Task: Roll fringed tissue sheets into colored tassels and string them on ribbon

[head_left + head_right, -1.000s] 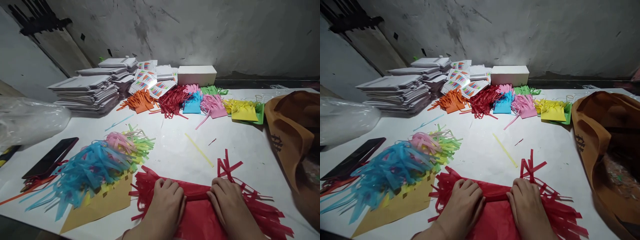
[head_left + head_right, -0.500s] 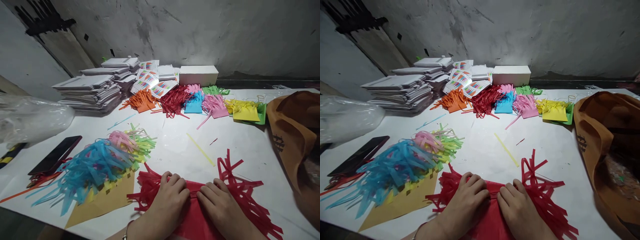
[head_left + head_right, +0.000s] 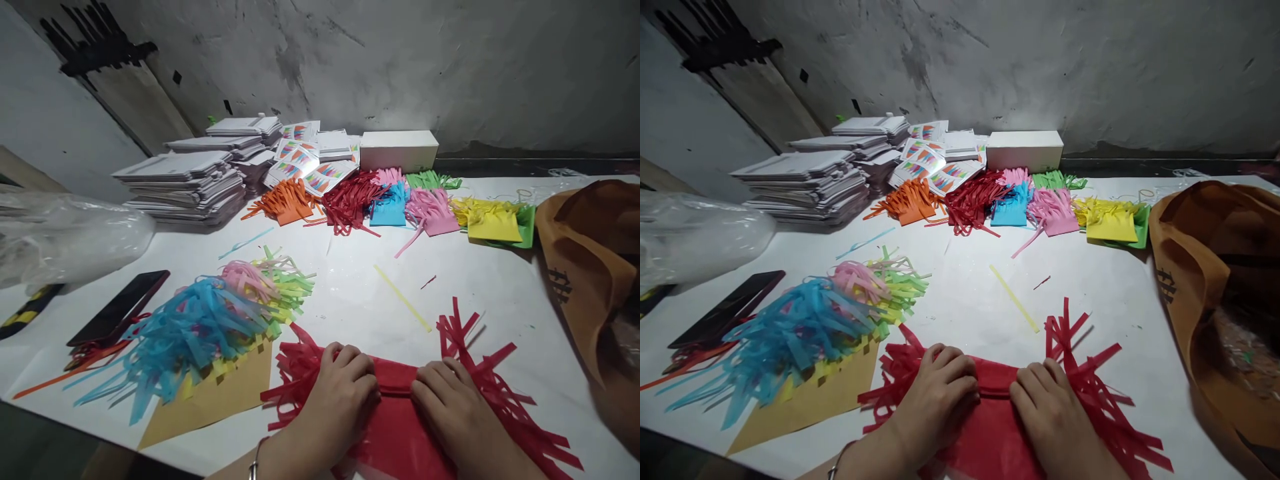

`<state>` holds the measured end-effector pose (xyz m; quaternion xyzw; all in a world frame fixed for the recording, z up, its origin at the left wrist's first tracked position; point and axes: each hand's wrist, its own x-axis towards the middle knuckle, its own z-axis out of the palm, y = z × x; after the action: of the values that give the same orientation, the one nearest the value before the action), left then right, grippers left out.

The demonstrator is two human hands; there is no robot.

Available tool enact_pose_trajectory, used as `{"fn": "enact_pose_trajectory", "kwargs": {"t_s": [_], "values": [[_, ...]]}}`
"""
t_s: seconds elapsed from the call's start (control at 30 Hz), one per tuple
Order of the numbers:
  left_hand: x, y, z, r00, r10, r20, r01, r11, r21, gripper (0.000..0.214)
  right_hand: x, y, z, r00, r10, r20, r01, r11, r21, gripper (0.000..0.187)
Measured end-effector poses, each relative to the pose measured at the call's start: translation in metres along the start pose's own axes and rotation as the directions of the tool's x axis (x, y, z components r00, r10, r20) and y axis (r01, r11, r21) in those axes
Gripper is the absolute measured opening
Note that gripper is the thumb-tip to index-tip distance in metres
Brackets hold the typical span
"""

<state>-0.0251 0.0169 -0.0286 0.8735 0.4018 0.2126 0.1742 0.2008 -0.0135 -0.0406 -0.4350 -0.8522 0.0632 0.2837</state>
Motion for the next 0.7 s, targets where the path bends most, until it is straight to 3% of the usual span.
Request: {"fn": "enact_pose_trajectory", "kwargs": {"t_s": [0.1,0.3,0.37,0.43,0.53,0.6,0.7], "values": [[0.002,0.007,-0.002,0.997,-0.071,0.027,0.069,0.995,0.079,0.012,-0.003,0.001,-0.002,0.993,0.116,-0.009,-0.115,0.993,0.019,0.027],[0.024,0.021,-0.014,0.953,-0.228,0.198,0.155,0.932,0.326,0.010,0.002,-0.002,0.004,0.965,0.260,-0.043,-0.262,0.963,-0.057,0.020],[0.027,0.021,-0.013,0.966,-0.142,0.218,0.052,0.926,0.374,0.008,0.003,-0.003,0.005,0.959,0.280,-0.045,-0.281,0.960,-0.017,0.015],[0.026,0.018,-0.009,0.969,0.040,0.245,-0.136,0.911,0.390,0.009,0.003,-0.003,0.005,0.961,0.267,-0.067,-0.265,0.964,0.031,0.021],[0.026,0.013,-0.002,0.929,0.245,0.278,-0.344,0.849,0.400,0.015,0.003,-0.006,0.006,0.984,0.150,-0.094,-0.149,0.989,0.021,0.036],[0.031,0.011,0.000,0.907,0.286,0.308,-0.396,0.827,0.399,0.017,0.004,-0.008,0.006,0.996,0.038,-0.082,-0.044,0.997,-0.069,0.034],[0.040,0.012,-0.005,0.928,0.210,0.308,-0.317,0.879,0.356,0.017,0.008,-0.013,0.009,0.998,-0.065,-0.007,0.061,0.962,-0.266,0.030]]}}
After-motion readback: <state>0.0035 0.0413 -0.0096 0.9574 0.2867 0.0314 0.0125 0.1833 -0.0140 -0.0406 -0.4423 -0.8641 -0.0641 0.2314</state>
